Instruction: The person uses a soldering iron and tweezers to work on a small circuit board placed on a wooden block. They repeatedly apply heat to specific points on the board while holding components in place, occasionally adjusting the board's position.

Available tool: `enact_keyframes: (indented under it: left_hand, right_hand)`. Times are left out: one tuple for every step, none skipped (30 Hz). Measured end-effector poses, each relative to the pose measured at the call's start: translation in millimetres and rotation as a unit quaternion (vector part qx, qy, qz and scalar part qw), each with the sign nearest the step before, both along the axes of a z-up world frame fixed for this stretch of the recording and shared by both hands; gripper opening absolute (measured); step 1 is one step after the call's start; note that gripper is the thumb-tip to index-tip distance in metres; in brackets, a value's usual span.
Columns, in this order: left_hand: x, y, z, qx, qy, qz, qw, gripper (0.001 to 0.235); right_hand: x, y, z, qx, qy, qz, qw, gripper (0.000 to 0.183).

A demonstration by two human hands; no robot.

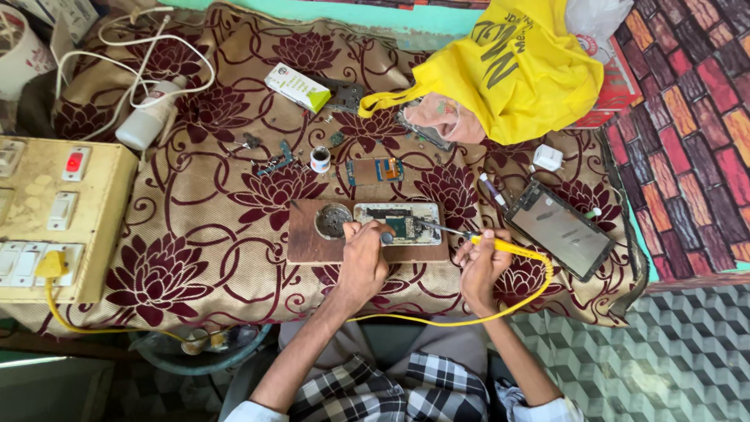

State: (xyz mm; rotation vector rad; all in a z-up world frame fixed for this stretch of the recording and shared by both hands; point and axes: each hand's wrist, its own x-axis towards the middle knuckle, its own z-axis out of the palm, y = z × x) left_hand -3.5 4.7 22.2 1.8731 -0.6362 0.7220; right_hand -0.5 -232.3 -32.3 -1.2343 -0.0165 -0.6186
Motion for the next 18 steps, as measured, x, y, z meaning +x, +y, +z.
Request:
enact_keyframes:
  left_hand:
    - [-1.6, -0.9, -0.2, 0.0, -0.008, -0.003, 1.0, 0.04]
    - [-2.0, -0.4, 0.0, -0.003, -0.006, -0.004, 1.0, 0.04]
    - [-2.3, -0.5, 0.2, -0.006, -0.004, -0.004, 1.0, 0.039]
    - [-1.8, 0.8, 0.7, -0.007, -0.003, -0.004, 1.0, 0.039]
    - [-0.5, 1.6, 1.1, -0.004, -0.004, -0.001, 1.0, 0.037]
    - [-0.9, 1.1, 0.7, -0.002, -0.002, 0.001, 1.0, 0.036]
    - [-1.5, 1.3, 0.1, 0.001, -0.001, 0.002, 1.0, 0.035]
    - [-0.9, 0.1, -0.2, -0.001, -0.003, -0.003, 1.0, 0.036]
    - [-0.6, -0.4, -0.4, -0.003, -0.004, -0.008, 1.0, 0.037]
    - [-0.2, 0.1, -0.6, -0.004, -0.006, -0.011, 1.0, 0.039]
    - [0.1, -1.3, -0.6, -0.001, -0.005, -0.004, 1.0, 0.038]
    - [0.0, -0.5, -0.6, 0.004, -0.004, 0.004, 1.0, 0.038]
    - [-0.9, 1.1, -0.7, 0.009, -0.003, 0.012, 1.0, 0.038]
    - [-1.9, 0.6, -1.1, 0.011, -0.003, 0.012, 1.0, 0.036]
    - [-2.6, 1.3, -1.7, 0.014, -0.002, 0.011, 1.0, 0.035]
    - [-1.5, -1.0, -2.3, 0.013, -0.004, 0.009, 1.0, 0.033]
    - [-0.5, -2.8, -2.9, 0.011, -0.006, 0.001, 1.0, 0.034]
    - [-0.2, -1.0, -3.1, 0.013, -0.007, -0.007, 1.0, 0.034]
  right_hand:
    - [-2.1, -1.3, 0.0, -0.011, 0.015, -0.001, 1.0, 0.019]
    - [-2.7, -1.2, 0.1, -0.007, 0.015, 0.006, 1.0, 0.019]
    - [-3.1, -1.4, 0.6, -0.003, 0.015, 0.013, 1.0, 0.018]
    - [-2.6, -0.2, 0.8, 0.003, 0.013, 0.02, 1.0, 0.018]
    - [-1.2, 1.1, 0.8, -0.001, 0.008, 0.023, 1.0, 0.018]
    - [-2.3, 0.8, 0.5, -0.005, 0.004, 0.024, 1.0, 0.019]
    - [-3.7, 0.8, -0.2, -0.009, 0.0, 0.026, 1.0, 0.019]
    - [-3.5, -0.6, -0.1, -0.012, 0.004, 0.023, 1.0, 0.019]
    - [-3.9, -1.6, -0.2, -0.015, 0.008, 0.02, 1.0, 0.019]
    - [-3.4, -1.2, -0.8, -0.018, 0.011, 0.019, 1.0, 0.019]
    - [-3.0, -2.3, -0.5, -0.015, 0.008, 0.017, 1.0, 0.019]
    - [-3.4, -1.4, -1.1, -0.01, 0.007, 0.016, 1.0, 0.02]
    - [-3.9, 0.4, -2.3, -0.004, 0.005, 0.014, 1.0, 0.021]
    - [-4.4, 0.4, -2.9, 0.001, 0.007, 0.01, 1.0, 0.021]
    - [-4.4, 1.7, -4.3, 0.006, 0.008, 0.005, 1.0, 0.021]
    - [-3.6, -0.9, -4.0, 0.007, 0.009, -0.002, 1.0, 0.02]
    - [-2.4, -3.2, -3.8, 0.003, -0.002, 0.001, 1.0, 0.02]
    - [-1.9, -2.0, -4.9, 0.002, -0.011, 0.002, 1.0, 0.019]
